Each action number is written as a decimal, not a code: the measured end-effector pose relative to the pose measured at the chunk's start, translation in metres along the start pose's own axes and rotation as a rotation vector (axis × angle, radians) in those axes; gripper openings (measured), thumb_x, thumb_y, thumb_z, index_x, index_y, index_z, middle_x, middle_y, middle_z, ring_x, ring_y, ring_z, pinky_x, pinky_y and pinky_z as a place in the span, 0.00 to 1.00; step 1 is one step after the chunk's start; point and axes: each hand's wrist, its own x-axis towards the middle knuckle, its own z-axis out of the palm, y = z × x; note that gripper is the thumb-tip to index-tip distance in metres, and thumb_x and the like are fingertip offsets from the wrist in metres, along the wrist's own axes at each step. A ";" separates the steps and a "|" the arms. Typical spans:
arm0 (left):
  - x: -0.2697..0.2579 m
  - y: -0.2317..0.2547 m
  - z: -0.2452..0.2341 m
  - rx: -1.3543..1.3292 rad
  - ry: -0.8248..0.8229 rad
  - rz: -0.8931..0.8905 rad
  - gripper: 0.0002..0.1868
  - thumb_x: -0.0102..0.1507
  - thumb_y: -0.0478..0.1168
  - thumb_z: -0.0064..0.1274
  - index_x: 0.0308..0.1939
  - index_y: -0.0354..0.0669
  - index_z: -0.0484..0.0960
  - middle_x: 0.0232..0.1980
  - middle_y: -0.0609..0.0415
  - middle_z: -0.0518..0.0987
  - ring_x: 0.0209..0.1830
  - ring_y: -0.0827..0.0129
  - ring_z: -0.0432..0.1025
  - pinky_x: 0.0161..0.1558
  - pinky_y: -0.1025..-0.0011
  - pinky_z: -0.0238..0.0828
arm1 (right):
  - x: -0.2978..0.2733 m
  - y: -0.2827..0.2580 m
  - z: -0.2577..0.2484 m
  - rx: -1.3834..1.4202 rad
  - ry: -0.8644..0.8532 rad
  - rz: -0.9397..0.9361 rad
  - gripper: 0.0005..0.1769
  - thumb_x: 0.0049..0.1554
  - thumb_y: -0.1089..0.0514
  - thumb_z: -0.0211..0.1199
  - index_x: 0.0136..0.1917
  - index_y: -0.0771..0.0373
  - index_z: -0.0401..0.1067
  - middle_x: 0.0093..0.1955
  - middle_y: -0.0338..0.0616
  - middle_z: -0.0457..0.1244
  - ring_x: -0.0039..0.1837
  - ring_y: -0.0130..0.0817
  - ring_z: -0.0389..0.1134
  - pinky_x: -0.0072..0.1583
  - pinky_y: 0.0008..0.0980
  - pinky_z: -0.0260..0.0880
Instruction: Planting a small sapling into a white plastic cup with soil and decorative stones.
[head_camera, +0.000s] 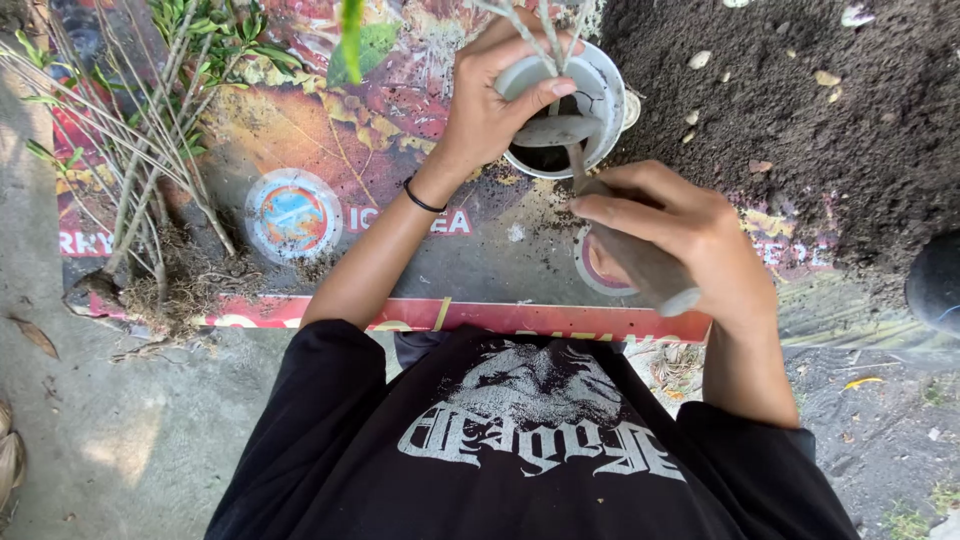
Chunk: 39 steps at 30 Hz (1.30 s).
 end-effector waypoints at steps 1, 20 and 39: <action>0.000 0.001 -0.001 0.007 -0.002 -0.001 0.15 0.65 0.42 0.69 0.53 0.40 0.87 0.51 0.52 0.79 0.55 0.64 0.75 0.58 0.64 0.74 | 0.000 0.000 -0.001 0.019 0.002 -0.008 0.23 0.48 0.65 0.74 0.59 0.62 0.78 0.58 0.50 0.68 0.56 0.42 0.74 0.56 0.38 0.79; -0.004 0.000 0.002 -0.053 -0.002 0.017 0.14 0.66 0.40 0.69 0.53 0.40 0.86 0.53 0.52 0.79 0.56 0.65 0.76 0.58 0.65 0.75 | -0.004 0.026 -0.023 0.085 -0.029 0.002 0.17 0.53 0.59 0.71 0.55 0.63 0.78 0.53 0.51 0.70 0.49 0.42 0.75 0.48 0.35 0.78; 0.014 0.000 0.006 0.034 -0.056 0.029 0.15 0.62 0.41 0.71 0.50 0.40 0.88 0.49 0.52 0.82 0.51 0.64 0.78 0.55 0.64 0.75 | 0.038 0.029 -0.068 0.053 -0.086 -0.056 0.19 0.54 0.62 0.74 0.57 0.70 0.75 0.53 0.56 0.70 0.51 0.44 0.75 0.51 0.36 0.79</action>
